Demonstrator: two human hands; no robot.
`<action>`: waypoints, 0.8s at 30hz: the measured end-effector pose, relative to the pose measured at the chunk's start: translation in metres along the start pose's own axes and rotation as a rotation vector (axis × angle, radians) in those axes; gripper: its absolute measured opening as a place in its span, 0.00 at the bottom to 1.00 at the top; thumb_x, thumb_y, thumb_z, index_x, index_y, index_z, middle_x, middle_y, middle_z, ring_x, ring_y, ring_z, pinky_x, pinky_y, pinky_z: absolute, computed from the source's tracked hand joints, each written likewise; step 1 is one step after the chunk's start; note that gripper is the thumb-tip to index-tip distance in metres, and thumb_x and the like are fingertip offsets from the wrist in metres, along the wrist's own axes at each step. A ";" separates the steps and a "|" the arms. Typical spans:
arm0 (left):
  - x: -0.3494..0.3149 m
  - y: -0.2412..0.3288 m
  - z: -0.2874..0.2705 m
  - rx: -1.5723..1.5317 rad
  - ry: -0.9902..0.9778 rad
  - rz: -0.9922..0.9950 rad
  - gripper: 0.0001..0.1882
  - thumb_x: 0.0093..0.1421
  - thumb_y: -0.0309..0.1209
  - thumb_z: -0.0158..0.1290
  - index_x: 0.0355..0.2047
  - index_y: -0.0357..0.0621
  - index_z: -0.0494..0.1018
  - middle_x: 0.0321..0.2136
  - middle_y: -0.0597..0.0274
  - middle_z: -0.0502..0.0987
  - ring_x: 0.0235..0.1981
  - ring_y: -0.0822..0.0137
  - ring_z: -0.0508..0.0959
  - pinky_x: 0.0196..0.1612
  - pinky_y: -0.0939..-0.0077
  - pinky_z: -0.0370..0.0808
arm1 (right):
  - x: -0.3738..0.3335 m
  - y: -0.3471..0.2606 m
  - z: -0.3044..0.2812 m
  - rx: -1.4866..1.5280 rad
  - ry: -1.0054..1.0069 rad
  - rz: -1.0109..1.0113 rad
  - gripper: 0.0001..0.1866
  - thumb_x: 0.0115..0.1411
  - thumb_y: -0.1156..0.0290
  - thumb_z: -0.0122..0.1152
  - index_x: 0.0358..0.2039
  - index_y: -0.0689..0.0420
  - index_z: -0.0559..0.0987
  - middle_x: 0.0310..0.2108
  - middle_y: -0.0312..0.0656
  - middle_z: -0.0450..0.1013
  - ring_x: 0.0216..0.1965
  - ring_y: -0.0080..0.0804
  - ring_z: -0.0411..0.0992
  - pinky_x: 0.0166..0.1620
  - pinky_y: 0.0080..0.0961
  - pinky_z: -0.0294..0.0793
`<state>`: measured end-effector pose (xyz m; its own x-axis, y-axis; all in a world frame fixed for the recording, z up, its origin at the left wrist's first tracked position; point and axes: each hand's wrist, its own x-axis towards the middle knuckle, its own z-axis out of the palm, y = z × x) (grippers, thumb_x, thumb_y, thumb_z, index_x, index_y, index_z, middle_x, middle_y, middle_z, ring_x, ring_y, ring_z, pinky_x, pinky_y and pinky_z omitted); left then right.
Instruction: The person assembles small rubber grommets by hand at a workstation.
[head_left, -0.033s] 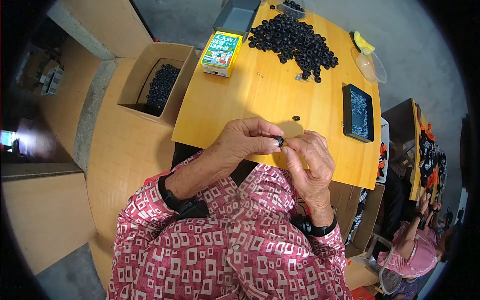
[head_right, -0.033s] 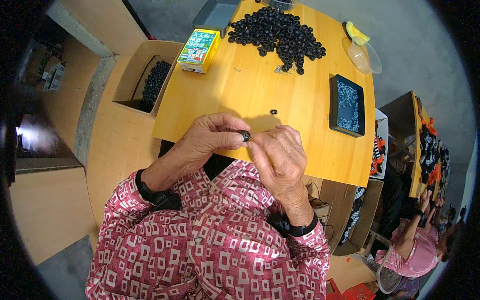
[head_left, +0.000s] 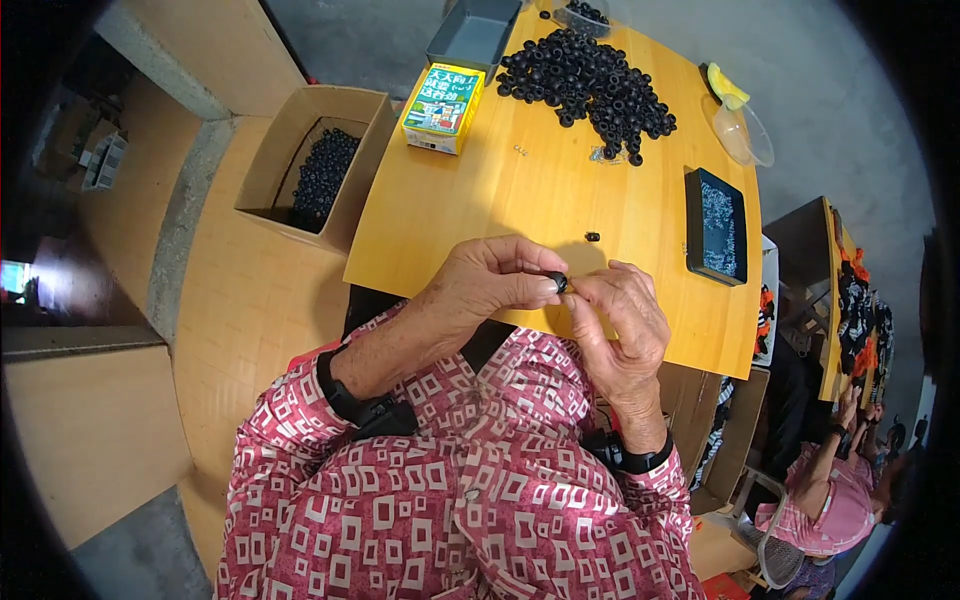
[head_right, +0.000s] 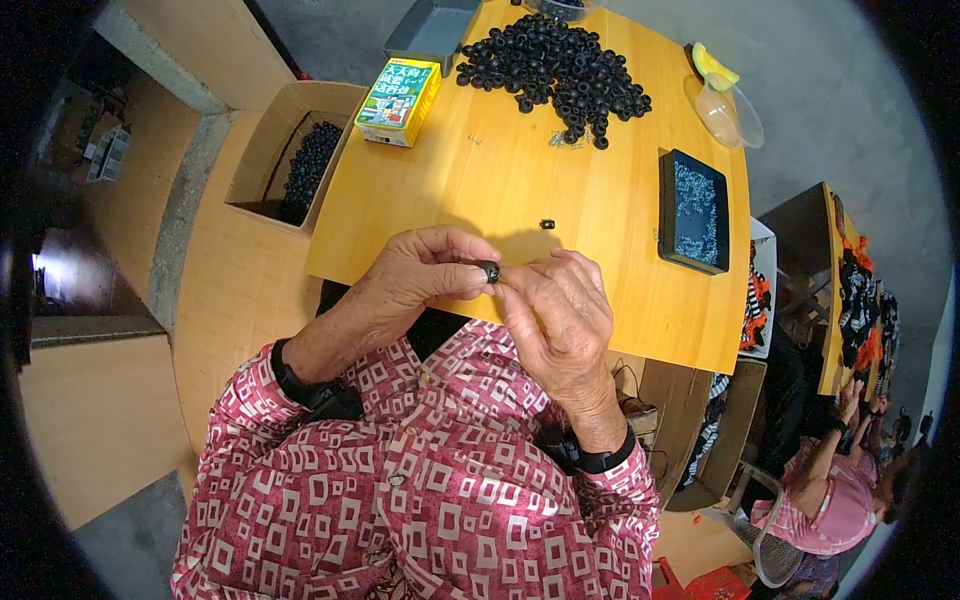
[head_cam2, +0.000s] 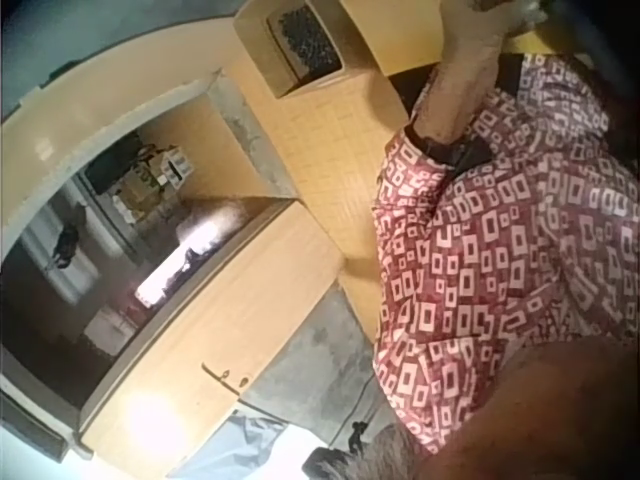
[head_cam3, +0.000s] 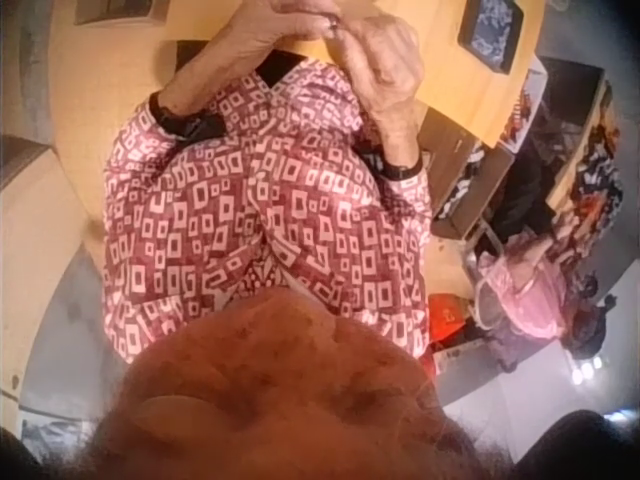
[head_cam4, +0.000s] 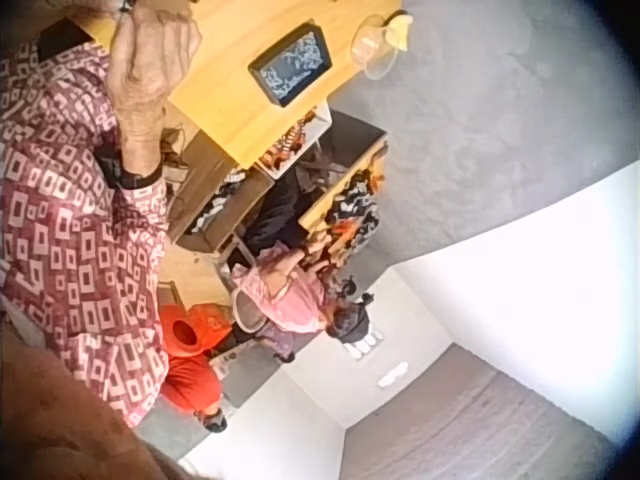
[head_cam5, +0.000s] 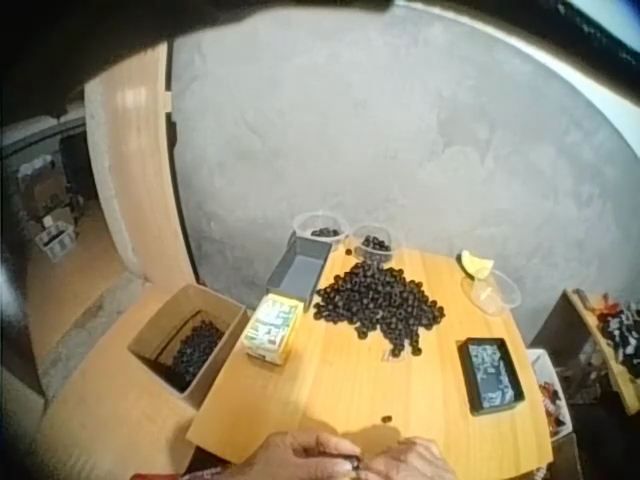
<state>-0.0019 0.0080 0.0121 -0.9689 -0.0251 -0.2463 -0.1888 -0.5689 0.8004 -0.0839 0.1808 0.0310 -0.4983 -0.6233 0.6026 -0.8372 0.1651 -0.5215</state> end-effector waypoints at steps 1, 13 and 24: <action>0.000 0.000 0.000 -0.011 0.003 -0.014 0.12 0.58 0.27 0.60 0.42 0.40 0.77 0.34 0.68 0.78 0.35 0.78 0.76 0.41 0.84 0.75 | 0.001 -0.001 0.000 -0.001 0.000 -0.001 0.08 0.49 0.78 0.69 0.31 0.60 0.80 0.27 0.41 0.75 0.32 0.36 0.75 0.45 0.38 0.73; 0.001 -0.002 -0.004 -0.127 0.011 -0.080 0.13 0.59 0.26 0.58 0.45 0.39 0.75 0.38 0.63 0.78 0.41 0.71 0.80 0.43 0.85 0.78 | 0.008 0.014 -0.013 -0.054 -0.012 -0.047 0.08 0.51 0.79 0.64 0.33 0.63 0.80 0.30 0.44 0.76 0.33 0.38 0.74 0.43 0.35 0.72; 0.002 -0.001 -0.007 -0.156 0.077 -0.114 0.13 0.59 0.23 0.57 0.45 0.38 0.74 0.40 0.62 0.77 0.44 0.67 0.80 0.44 0.85 0.79 | 0.018 0.065 -0.004 -0.255 -0.257 0.159 0.13 0.51 0.76 0.66 0.39 0.60 0.80 0.34 0.47 0.72 0.39 0.46 0.71 0.42 0.35 0.74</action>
<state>-0.0022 0.0031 0.0069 -0.9265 -0.0124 -0.3762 -0.2636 -0.6919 0.6721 -0.1483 0.1832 0.0099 -0.5805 -0.7403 0.3391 -0.7995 0.4392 -0.4097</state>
